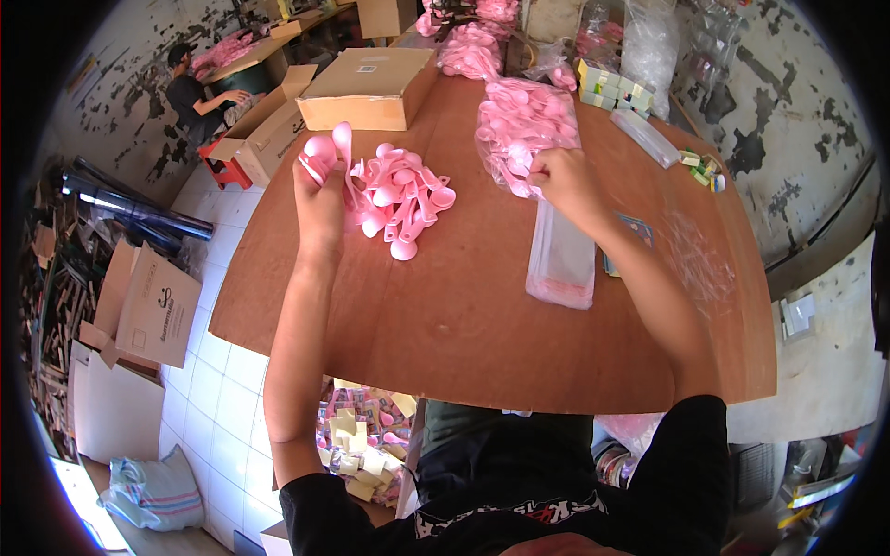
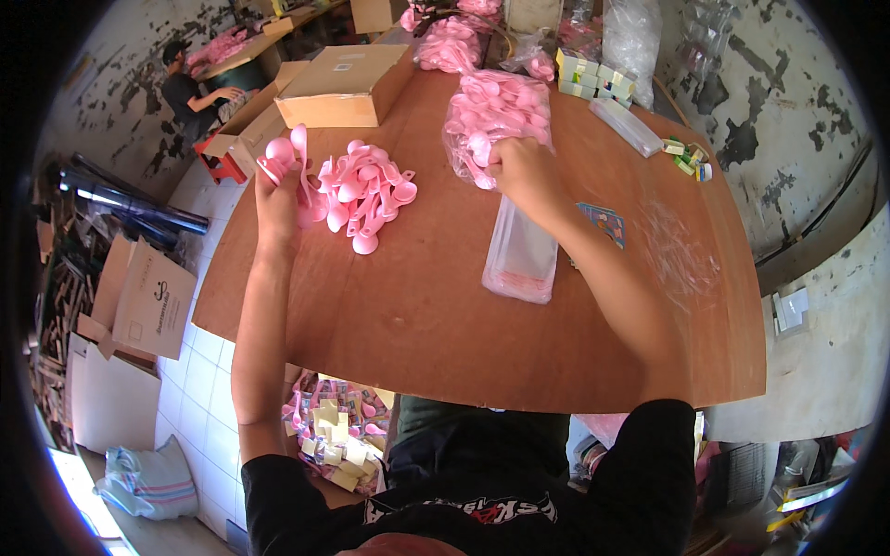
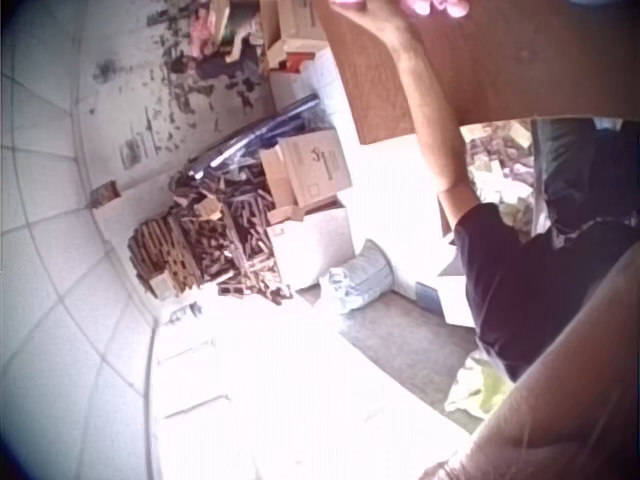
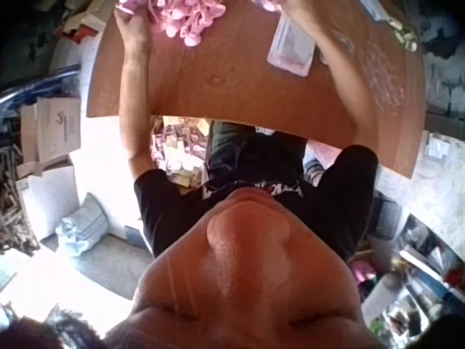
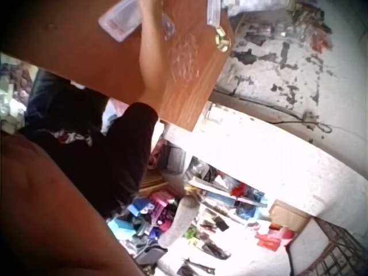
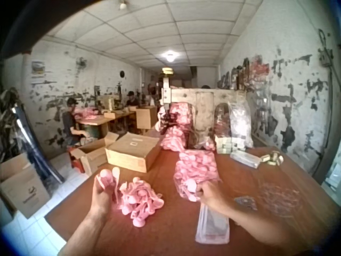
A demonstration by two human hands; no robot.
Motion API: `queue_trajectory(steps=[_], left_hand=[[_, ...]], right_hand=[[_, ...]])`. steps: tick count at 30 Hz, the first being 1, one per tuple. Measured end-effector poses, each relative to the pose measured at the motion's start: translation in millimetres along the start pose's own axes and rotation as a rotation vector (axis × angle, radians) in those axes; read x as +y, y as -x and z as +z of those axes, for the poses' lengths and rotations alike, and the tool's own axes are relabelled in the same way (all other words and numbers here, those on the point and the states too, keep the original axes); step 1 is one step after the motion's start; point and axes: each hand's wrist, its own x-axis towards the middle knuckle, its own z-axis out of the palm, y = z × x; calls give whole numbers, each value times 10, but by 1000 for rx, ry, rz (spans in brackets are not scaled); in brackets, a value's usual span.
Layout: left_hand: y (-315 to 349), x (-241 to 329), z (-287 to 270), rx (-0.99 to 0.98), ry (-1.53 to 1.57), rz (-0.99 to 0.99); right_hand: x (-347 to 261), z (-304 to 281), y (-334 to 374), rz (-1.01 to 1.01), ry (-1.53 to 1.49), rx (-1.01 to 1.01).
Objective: The person unpacks pink plastic spoons from a sealed bag and places them into a clear plastic container. The person repeatedly picks up spoons from the table and arranges them inside the container.
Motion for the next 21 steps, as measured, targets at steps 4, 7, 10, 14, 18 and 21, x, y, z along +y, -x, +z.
queue_trajectory(steps=[4, 7, 10, 14, 18, 21], left_hand=[[-111, 50, -90, -72, -203, 45], [-373, -137, -148, -127, -412, 162], [-535, -241, 164, -141, -887, 409], [-652, -279, 623, -278, -1308, 124], [-635, -288, 689, -311, -1442, -47], [-645, -346, 627, -282, -1462, -98]], right_hand=[[-168, -275, 159, 144, -366, -182], [-538, 24, 61, 118, -732, -358], [-984, 488, -201, 42, -626, -108], [-1197, 1046, -496, 209, -601, -14], [-1233, 853, -393, 153, -476, -16], [-925, 476, -193, -95, -146, -67]])
